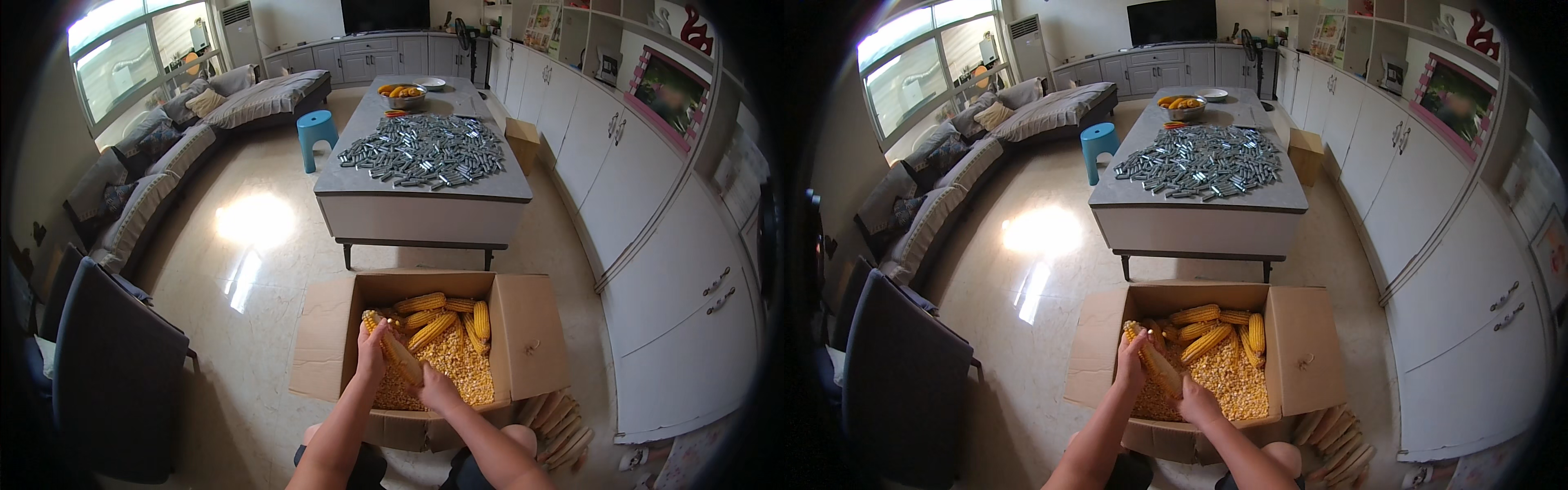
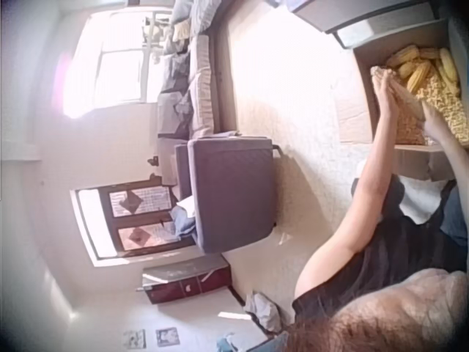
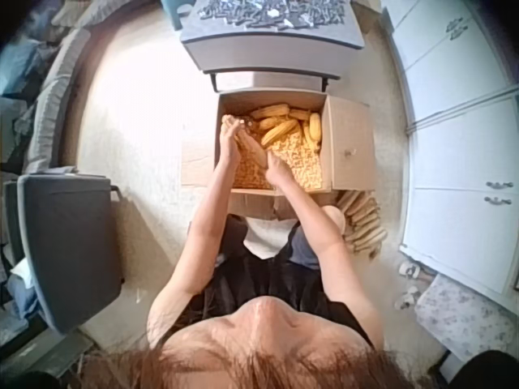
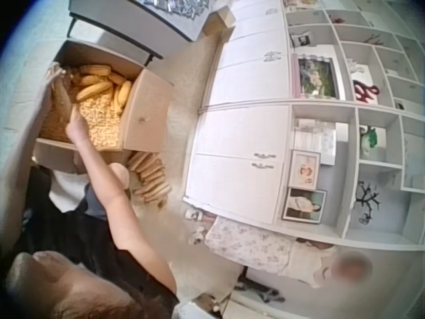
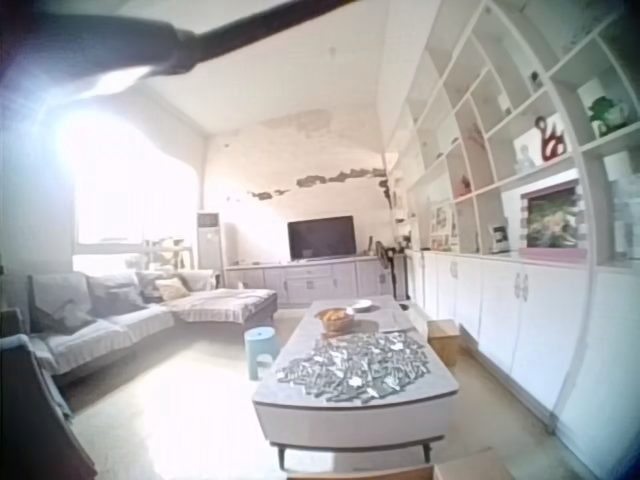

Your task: The person sits on the floor and shucks corn cobs by hand, removing kernels into a cardboard box. They handle multiple cobs one at a time, rotating them to strip kernels until the cob is bare, then place the cob back in the box.

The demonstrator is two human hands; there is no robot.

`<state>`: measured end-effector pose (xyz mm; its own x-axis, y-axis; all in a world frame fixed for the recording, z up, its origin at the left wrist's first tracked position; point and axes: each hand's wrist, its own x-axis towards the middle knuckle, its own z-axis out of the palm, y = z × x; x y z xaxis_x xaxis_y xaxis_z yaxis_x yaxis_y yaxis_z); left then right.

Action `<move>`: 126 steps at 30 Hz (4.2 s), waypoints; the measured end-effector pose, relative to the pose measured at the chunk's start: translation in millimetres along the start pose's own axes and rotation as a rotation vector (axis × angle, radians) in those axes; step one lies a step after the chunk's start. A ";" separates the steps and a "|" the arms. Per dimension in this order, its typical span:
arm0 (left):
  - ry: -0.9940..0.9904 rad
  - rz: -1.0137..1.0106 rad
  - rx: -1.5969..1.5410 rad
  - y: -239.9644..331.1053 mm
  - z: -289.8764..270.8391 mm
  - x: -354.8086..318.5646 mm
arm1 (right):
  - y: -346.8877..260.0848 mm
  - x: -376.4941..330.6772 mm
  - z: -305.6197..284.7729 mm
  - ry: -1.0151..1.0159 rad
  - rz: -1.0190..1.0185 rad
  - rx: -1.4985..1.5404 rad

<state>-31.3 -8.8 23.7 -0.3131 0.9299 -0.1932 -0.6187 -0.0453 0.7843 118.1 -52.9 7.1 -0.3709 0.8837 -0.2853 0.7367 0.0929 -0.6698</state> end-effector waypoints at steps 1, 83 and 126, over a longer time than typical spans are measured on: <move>-0.024 0.010 0.038 -4.6 -6.6 3.3 | -1.1 -2.0 2.5 0.006 -0.002 0.008; -0.104 -0.173 -0.009 -18.8 5.0 -26.4 | -7.7 0.3 13.5 -0.001 0.023 0.499; -0.004 -0.175 -0.010 -31.7 -11.7 -19.6 | -16.5 3.5 -12.0 0.159 0.004 0.269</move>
<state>-13.9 -29.9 -4.2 -0.1975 0.9252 -0.3240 -0.6709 0.1134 0.7328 111.4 -45.8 25.4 -0.2594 0.9466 -0.1914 0.5536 -0.0166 -0.8326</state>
